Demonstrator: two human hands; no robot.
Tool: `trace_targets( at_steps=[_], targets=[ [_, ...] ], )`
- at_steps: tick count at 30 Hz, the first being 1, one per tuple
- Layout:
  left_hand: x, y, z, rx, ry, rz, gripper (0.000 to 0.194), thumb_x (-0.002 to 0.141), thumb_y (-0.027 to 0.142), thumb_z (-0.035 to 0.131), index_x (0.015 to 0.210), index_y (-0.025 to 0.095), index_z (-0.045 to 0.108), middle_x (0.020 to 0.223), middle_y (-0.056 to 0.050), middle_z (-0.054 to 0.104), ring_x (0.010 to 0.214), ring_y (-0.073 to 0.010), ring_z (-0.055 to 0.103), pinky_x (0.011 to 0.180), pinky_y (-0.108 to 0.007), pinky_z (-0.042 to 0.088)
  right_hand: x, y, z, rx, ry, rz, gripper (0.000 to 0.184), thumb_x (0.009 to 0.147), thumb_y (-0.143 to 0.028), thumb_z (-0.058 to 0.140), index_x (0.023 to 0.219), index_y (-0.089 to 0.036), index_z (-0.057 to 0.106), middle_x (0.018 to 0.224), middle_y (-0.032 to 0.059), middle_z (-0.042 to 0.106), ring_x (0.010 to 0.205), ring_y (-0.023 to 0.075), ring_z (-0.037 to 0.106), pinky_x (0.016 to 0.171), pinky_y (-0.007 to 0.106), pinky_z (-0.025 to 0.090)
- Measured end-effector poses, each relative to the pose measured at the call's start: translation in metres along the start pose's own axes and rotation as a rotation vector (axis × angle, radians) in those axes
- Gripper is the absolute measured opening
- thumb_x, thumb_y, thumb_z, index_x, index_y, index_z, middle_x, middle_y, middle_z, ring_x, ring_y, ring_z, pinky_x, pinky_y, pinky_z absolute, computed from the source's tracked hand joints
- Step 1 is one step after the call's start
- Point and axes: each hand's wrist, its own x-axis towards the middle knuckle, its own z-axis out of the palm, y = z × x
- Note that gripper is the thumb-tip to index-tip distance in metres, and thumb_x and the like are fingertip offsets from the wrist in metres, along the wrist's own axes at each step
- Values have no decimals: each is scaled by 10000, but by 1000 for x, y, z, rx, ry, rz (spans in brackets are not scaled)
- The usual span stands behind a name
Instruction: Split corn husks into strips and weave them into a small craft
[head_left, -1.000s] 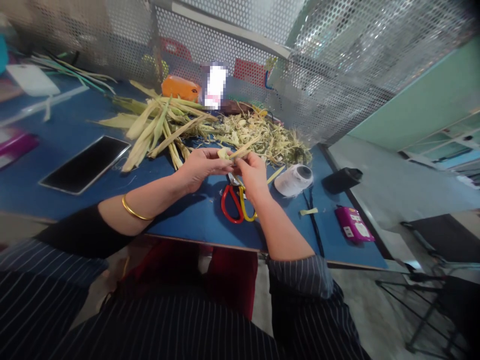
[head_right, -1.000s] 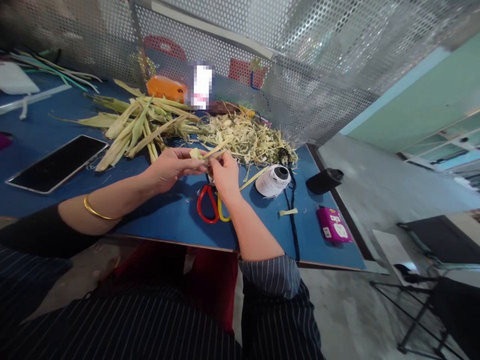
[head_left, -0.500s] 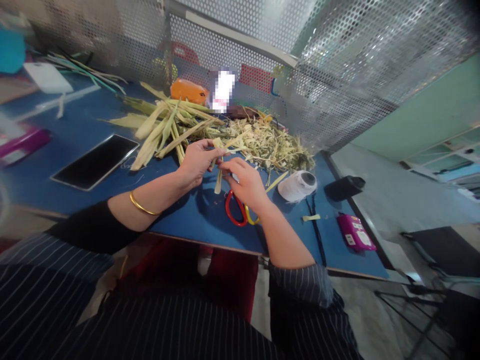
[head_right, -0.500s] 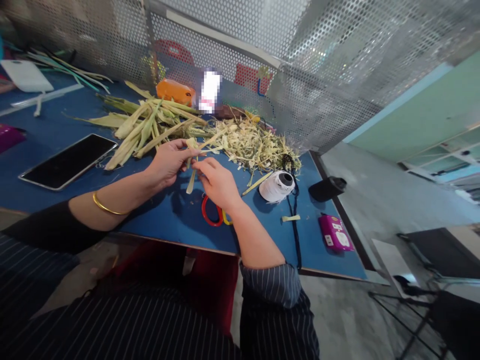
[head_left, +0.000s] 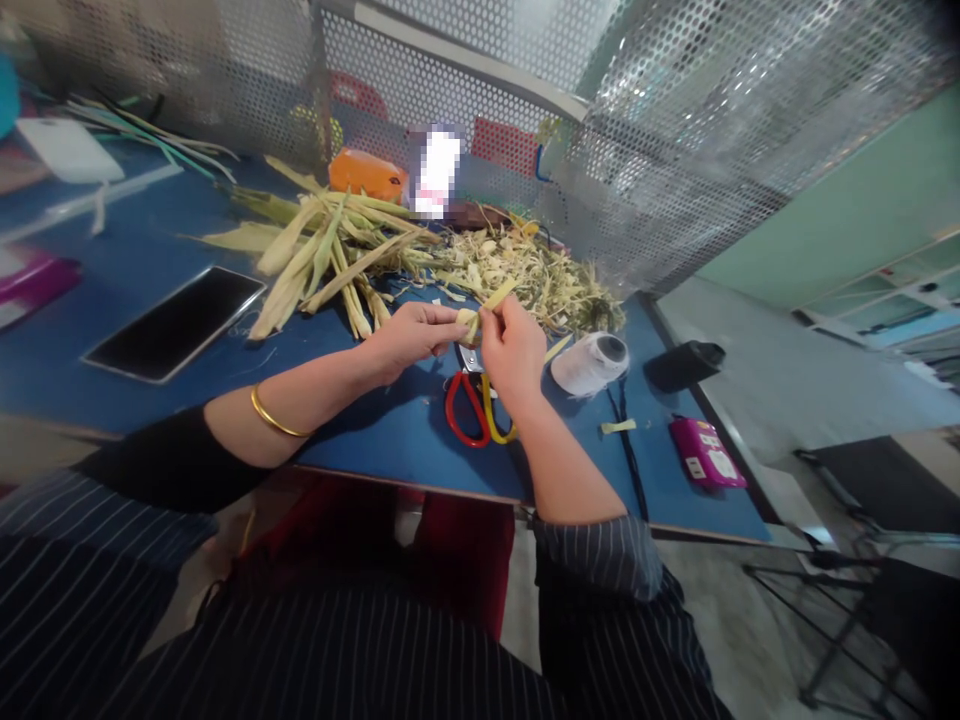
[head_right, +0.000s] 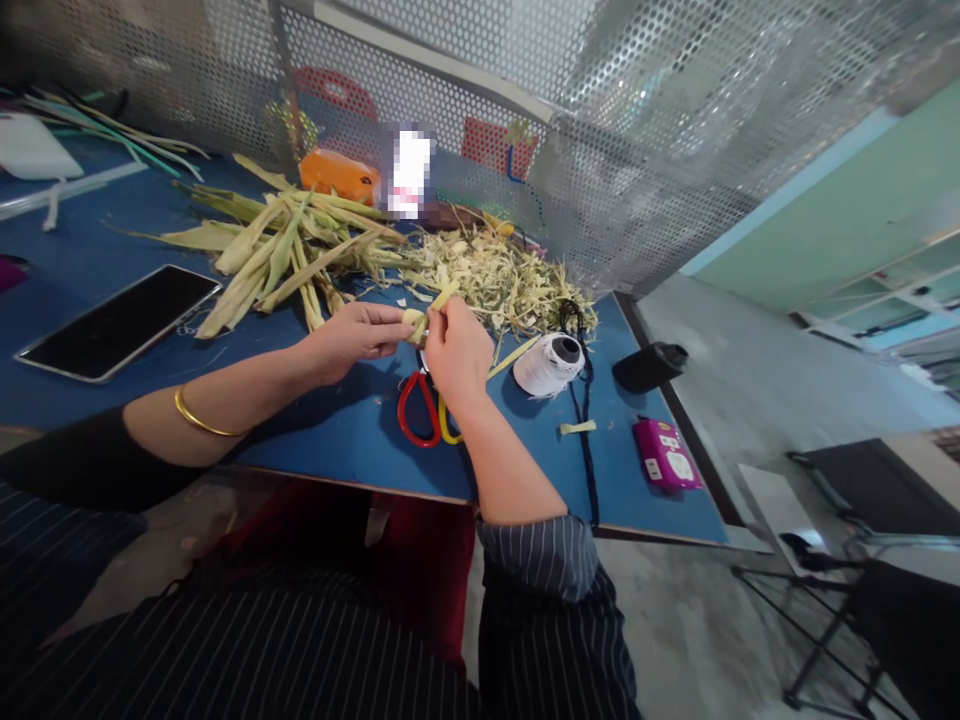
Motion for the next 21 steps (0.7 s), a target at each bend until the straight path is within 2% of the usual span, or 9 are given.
trace_targets(
  at_steps=[2,5,8,11,16,21],
  targets=[
    [-1,-2,2,-1,-1,16,170,702,306,724,669,141,703,584,6,592,496,-59,406,454,-196,268,0,0,1,-14,-29,24,217,893,-332,486,705,-229,457,605,-13,482,581,158,433,605,283,311],
    [0,-6,4,-3,82,40,161,660,289,762,694,137,723,655,-16,663,511,-62,436,457,-193,299,0,0,0,-7,-28,4,210,906,-364,476,755,-224,518,636,2,543,619,170,489,644,293,350],
    [4,-7,1,-84,183,-28,181,684,305,752,746,137,728,733,-51,706,446,-39,367,388,-188,232,0,0,-8,15,112,-108,229,930,-399,452,911,-212,583,861,59,640,824,201,574,786,334,395],
    [8,-6,-6,-239,230,-97,205,672,289,767,797,138,708,812,-80,721,425,-22,355,347,-169,160,1,-1,-19,-47,216,-220,268,947,-398,431,958,-211,622,995,90,625,992,226,559,911,386,359],
    [9,-2,-10,-340,244,-144,195,650,257,779,742,135,657,796,-82,714,434,-20,397,338,-154,161,2,1,-21,-220,79,-399,244,933,-390,466,938,-236,656,975,77,633,971,239,533,906,410,319],
    [9,-2,-7,-291,293,-153,157,660,241,758,756,146,677,827,-70,712,548,-63,560,364,-161,235,3,0,-14,-306,31,-449,239,946,-348,439,882,-219,630,916,75,654,922,231,539,880,398,314]
  ],
)
